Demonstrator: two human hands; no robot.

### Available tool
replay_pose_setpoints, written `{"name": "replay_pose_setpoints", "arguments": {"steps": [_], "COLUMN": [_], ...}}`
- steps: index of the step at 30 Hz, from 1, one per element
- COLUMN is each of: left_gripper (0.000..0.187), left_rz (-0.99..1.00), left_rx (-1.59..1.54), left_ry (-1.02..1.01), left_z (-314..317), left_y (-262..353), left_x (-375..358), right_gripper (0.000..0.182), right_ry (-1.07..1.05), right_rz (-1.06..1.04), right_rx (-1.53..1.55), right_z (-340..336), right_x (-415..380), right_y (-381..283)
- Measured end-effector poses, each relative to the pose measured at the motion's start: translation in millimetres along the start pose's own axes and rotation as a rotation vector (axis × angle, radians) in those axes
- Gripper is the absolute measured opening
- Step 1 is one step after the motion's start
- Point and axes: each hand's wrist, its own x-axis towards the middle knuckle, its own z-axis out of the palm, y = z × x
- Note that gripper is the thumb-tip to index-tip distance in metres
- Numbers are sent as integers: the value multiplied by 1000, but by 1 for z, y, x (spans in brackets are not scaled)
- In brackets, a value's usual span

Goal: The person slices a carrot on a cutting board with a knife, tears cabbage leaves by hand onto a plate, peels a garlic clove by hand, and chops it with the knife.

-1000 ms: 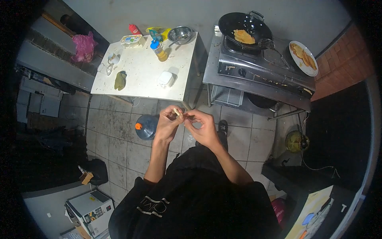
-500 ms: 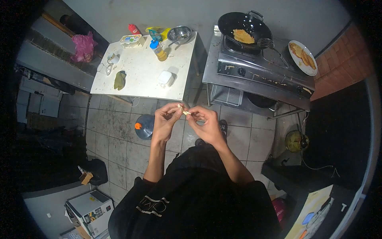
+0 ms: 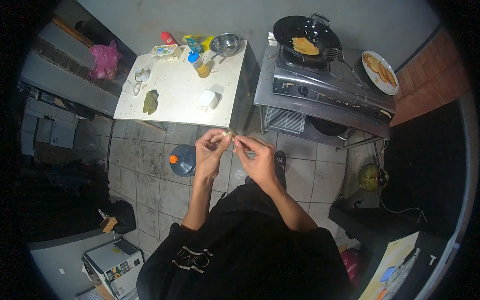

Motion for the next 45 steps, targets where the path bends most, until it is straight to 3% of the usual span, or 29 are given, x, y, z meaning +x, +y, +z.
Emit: {"name": "replay_pose_setpoints", "arguments": {"steps": [6, 13, 15, 18, 30, 33, 38, 43, 45], "left_gripper": [12, 16, 23, 25, 16, 13, 13, 12, 12], "left_rz": [11, -6, -130, -122, -146, -143, -160, -196, -169], "left_rx": [-43, -92, -118, -40, -123, -124, -95, -119, -99], "left_ry": [-10, -63, -73, -108, -106, -80, -149, -165, -156], "left_z": [1, -3, -6, -11, -9, -8, -5, 13, 20], "left_y": [-4, -7, -7, -14, -13, -16, -28, -32, -38], "left_x": [0, -1, -3, -4, -6, -6, -4, -3, -3], "right_gripper": [15, 18, 18, 18, 13, 10, 6, 9, 11], "right_ry": [-4, -67, -64, -65, -119, -103, -57, -2, 20], "right_rz": [-179, -40, 2, 46, 114, 149, -59, -53, -142], "right_rx": [-184, 11, 78, 113, 131, 102, -209, -307, -424], "right_z": [-2, -3, -3, -4, -1, -6, -18, -25, -28], "right_x": [0, -5, -5, -5, -6, -6, -9, -17, -18], "right_y": [-1, 10, 12, 14, 13, 10, 7, -10, -10]}}
